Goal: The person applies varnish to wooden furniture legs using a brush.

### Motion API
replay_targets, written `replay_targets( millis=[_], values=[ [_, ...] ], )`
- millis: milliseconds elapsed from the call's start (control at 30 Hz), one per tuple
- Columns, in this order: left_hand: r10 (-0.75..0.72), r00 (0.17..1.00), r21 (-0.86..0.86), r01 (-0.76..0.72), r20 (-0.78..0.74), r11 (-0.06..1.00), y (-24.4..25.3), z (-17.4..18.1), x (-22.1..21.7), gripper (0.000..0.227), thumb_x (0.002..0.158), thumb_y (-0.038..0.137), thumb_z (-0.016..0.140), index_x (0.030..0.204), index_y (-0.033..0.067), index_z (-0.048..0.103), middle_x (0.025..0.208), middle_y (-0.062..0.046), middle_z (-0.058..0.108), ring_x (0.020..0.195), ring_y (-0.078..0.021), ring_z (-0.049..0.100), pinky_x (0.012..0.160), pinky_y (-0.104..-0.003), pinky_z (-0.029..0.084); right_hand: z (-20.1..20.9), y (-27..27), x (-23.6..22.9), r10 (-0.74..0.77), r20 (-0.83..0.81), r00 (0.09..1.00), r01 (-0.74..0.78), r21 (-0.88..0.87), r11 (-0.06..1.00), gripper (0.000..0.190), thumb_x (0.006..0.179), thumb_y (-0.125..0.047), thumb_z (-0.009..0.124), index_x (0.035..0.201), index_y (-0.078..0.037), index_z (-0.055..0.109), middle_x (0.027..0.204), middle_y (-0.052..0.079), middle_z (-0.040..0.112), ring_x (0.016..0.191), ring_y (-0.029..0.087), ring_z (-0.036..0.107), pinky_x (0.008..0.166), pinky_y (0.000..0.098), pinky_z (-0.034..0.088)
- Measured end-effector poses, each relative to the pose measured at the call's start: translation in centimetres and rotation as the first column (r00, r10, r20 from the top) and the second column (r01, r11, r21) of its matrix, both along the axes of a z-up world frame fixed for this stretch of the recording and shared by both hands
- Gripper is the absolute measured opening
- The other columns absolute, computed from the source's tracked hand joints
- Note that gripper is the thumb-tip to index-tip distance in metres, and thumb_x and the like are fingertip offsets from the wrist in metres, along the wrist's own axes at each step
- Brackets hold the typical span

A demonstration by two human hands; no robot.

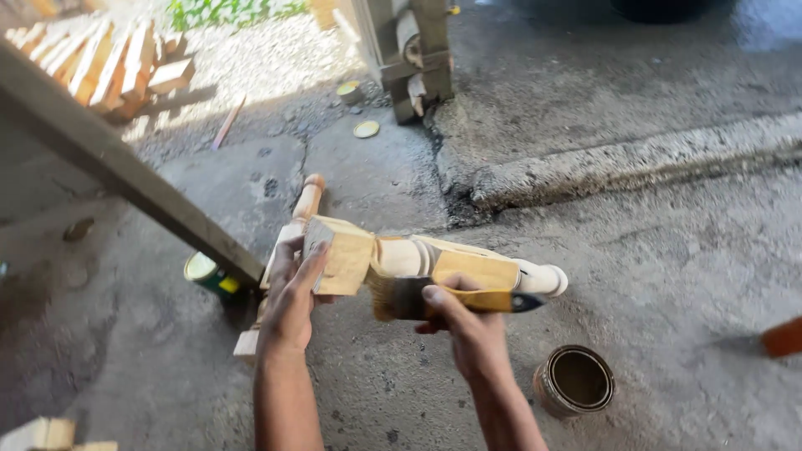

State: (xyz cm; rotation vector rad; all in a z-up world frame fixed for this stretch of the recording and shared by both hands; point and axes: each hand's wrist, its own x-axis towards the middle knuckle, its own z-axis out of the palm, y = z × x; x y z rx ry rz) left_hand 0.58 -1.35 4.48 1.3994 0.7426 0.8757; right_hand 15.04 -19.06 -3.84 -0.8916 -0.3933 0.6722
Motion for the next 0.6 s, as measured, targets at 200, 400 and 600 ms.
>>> replay_targets(
  millis=[200,400,600],
  values=[
    [0.046,0.996,-0.015,-0.047,-0.072,0.999,-0.6,0.3,0.0,0.064,0.082,0.048,0.074,0.124,0.0056,0.053,0.096,-0.009,0.069,0.073,-0.0138,0.066,0.048,-0.026,0.047,2.1,0.1,-1.0,-0.109,-0.015,0.994,0.109,0.038,0.993,0.016,0.091,-0.015,0.070,0.093,-0.001,0.062,0.086,0.009,0.068,0.076,0.017,0.070,0.063,0.0370,0.066],
    [0.107,0.986,-0.020,-0.111,-0.131,0.994,-0.7,0.4,0.2,0.067,0.078,0.053,0.075,0.120,0.0057,0.054,0.093,-0.009,0.072,0.069,-0.0118,0.072,0.048,-0.024,0.055,0.4,-1.1,0.5,0.045,0.060,0.997,-0.044,-0.025,0.999,0.015,0.092,-0.013,0.071,0.095,0.002,0.066,0.085,0.009,0.066,0.072,0.017,0.068,0.062,0.0368,0.065],
    [0.191,0.936,0.082,-0.175,-0.295,0.981,-1.7,2.3,0.1,0.067,0.075,0.060,0.075,0.111,0.0049,0.059,0.085,-0.008,0.071,0.063,-0.0133,0.071,0.047,-0.025,0.057,3.4,-0.4,-1.2,-0.113,0.109,0.988,0.108,0.051,0.993,0.014,0.092,-0.012,0.068,0.092,0.001,0.066,0.086,0.010,0.069,0.075,0.018,0.071,0.063,0.0365,0.066]
  ],
)
